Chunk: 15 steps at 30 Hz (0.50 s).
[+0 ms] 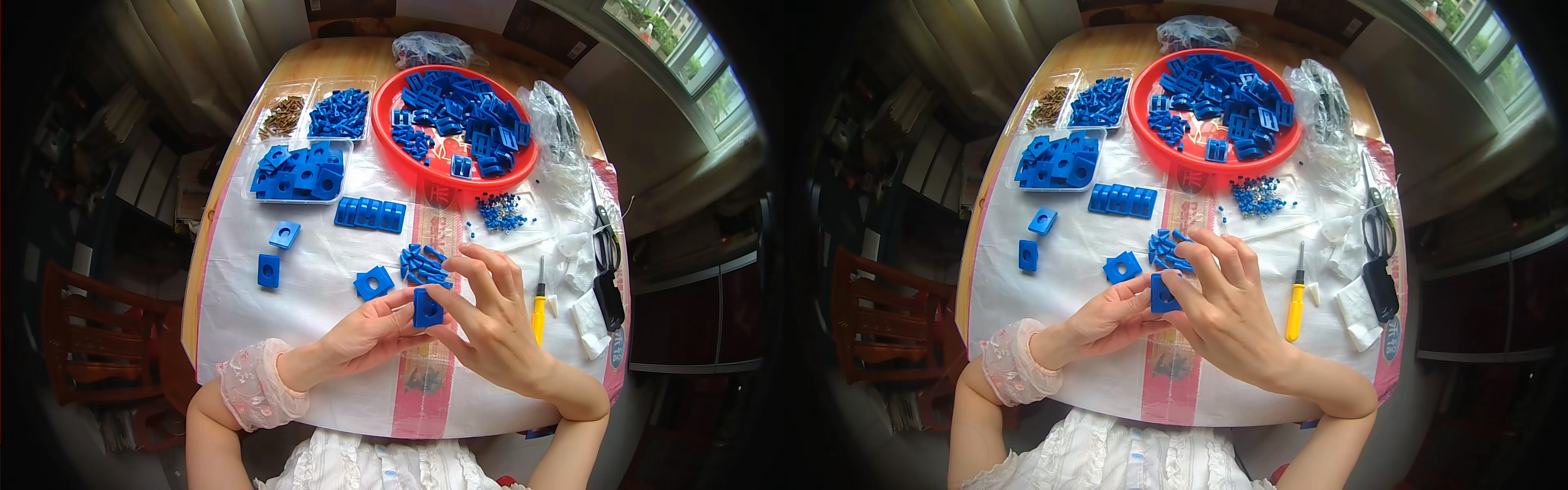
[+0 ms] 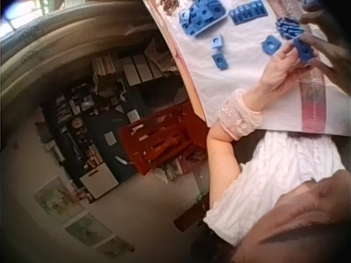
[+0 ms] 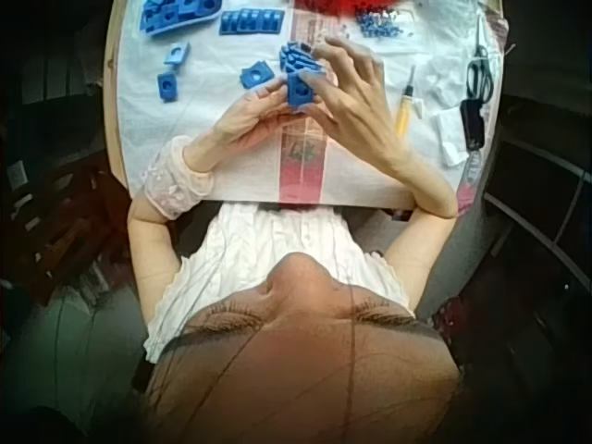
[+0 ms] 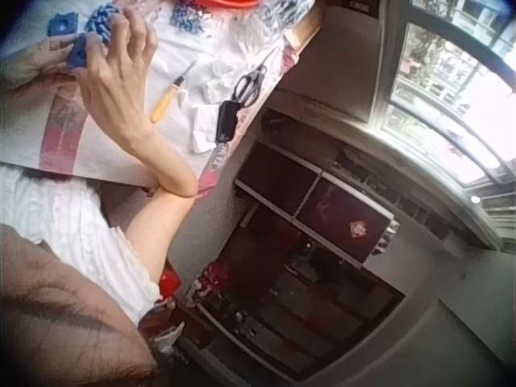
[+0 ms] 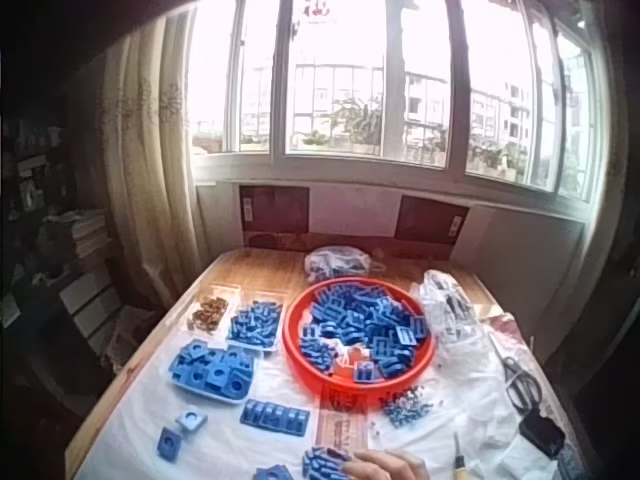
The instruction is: Assembling blue plastic components by applying glue and joining pieces together at a workspace.
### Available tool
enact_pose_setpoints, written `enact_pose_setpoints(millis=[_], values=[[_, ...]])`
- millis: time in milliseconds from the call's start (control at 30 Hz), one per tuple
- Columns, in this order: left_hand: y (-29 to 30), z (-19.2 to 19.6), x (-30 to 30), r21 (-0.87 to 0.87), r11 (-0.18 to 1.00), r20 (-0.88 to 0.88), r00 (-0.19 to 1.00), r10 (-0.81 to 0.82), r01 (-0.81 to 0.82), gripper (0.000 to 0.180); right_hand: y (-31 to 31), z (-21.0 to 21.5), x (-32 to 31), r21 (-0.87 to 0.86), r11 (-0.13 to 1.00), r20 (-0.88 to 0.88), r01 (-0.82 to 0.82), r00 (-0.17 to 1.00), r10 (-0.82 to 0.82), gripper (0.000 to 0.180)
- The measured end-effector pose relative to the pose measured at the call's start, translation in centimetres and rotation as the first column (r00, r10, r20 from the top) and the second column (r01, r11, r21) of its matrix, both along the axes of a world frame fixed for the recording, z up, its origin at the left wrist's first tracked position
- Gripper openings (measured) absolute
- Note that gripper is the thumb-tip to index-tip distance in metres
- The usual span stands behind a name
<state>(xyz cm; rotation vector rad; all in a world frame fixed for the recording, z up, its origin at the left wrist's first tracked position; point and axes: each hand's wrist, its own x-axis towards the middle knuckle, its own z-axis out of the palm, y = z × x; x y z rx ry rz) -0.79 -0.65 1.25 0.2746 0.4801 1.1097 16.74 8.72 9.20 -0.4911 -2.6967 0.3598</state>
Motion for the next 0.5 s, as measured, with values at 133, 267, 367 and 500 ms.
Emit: enact_pose_setpoints(millis=[133, 267, 367, 500], values=[[0.04, 0.2, -0.02, -0.005, 1.0, -0.002, 1.0, -0.007, 0.007, 0.044, 0.01, -0.01, -0.02, -0.001, 1.0, 0.0, 0.001, 1.0, -0.001, 0.044], [0.0, 0.23, -0.02, -0.003, 1.0, 0.003, 1.0, -0.008, 0.008, 0.044, -0.01, 0.02, -0.02, 0.0, 1.0, 0.005, -0.002, 1.0, 0.002, 0.043], [0.0, 0.2, 0.0, -0.002, 1.0, 0.001, 1.0, -0.009, 0.009, 0.045, -0.01, 0.05, -0.06, 0.003, 1.0, 0.008, -0.003, 1.0, 0.003, 0.042], [0.02, 0.09, 0.02, -0.005, 1.0, 0.003, 1.0, -0.01, 0.01, 0.044, 0.02, -0.01, -0.02, 0.008, 1.0, 0.015, -0.005, 1.0, 0.005, 0.041]])
